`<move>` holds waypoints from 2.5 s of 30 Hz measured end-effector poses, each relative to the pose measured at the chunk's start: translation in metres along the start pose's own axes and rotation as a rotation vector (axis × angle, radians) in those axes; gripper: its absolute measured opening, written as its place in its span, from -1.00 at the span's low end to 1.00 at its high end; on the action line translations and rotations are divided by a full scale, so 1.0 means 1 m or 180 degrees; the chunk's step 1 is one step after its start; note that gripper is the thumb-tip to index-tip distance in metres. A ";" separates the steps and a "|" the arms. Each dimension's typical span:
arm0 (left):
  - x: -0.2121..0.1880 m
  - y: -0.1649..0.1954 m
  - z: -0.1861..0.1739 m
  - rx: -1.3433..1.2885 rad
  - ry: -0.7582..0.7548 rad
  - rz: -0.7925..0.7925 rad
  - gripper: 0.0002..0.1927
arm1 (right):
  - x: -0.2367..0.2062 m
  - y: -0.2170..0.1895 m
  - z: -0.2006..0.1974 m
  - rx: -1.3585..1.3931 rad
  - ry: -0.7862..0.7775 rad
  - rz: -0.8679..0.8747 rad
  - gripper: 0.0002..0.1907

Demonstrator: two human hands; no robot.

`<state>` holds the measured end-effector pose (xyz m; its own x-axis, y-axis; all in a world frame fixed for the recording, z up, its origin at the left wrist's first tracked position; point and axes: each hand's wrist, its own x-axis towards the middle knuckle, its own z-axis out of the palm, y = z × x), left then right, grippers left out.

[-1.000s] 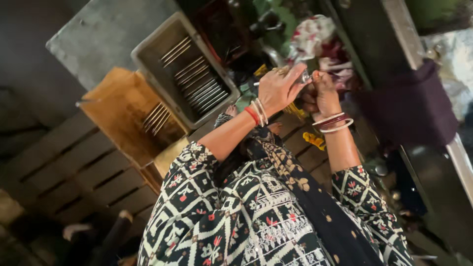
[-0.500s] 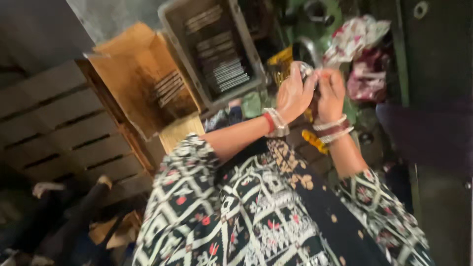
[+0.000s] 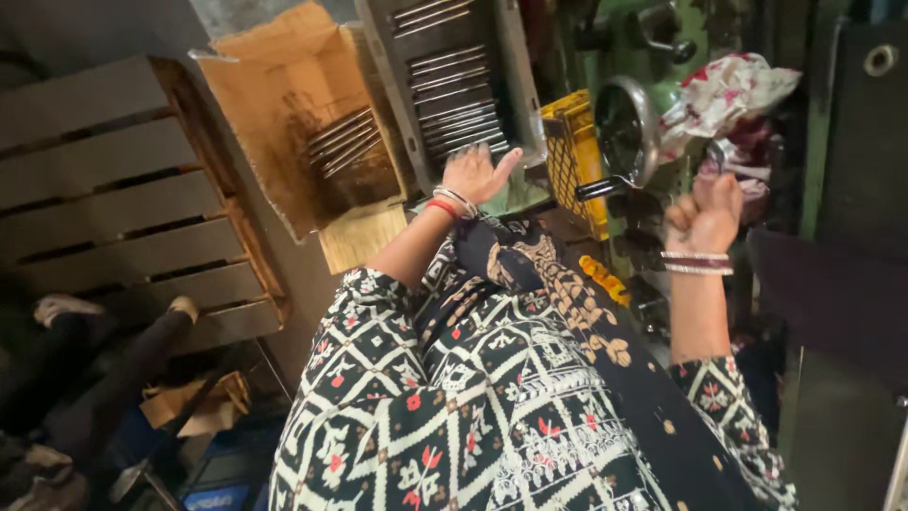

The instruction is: The person operates a green metal forming machine, repeatedly picking metal rods from a tray, inserting them into the machine, and using hand levers to process them. The person then removes the processed rods and places them back into the tray. This cycle is repeated multiple times.

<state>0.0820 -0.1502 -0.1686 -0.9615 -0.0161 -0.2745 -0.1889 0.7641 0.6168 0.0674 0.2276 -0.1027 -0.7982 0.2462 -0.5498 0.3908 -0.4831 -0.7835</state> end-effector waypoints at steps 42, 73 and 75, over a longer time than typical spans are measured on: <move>0.080 -0.079 -0.149 -0.4774 0.0521 -0.0546 -0.84 | -0.006 0.014 0.016 0.0844 -0.0648 0.1089 -0.91; 0.073 0.228 -0.148 -0.0143 0.0877 0.4802 -0.82 | -0.078 -0.056 0.129 0.0061 -0.1528 0.1455 -0.58; 0.073 0.240 -0.148 -0.0269 0.0984 0.4902 -0.76 | -0.086 -0.058 0.124 0.0138 -0.1575 0.1516 -0.55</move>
<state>-0.0629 -0.0639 0.0690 -0.2333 0.5793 0.7811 0.9724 0.1334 0.1915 0.0564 0.1301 0.0266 -0.6634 -0.4091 -0.6265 0.7405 -0.4792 -0.4712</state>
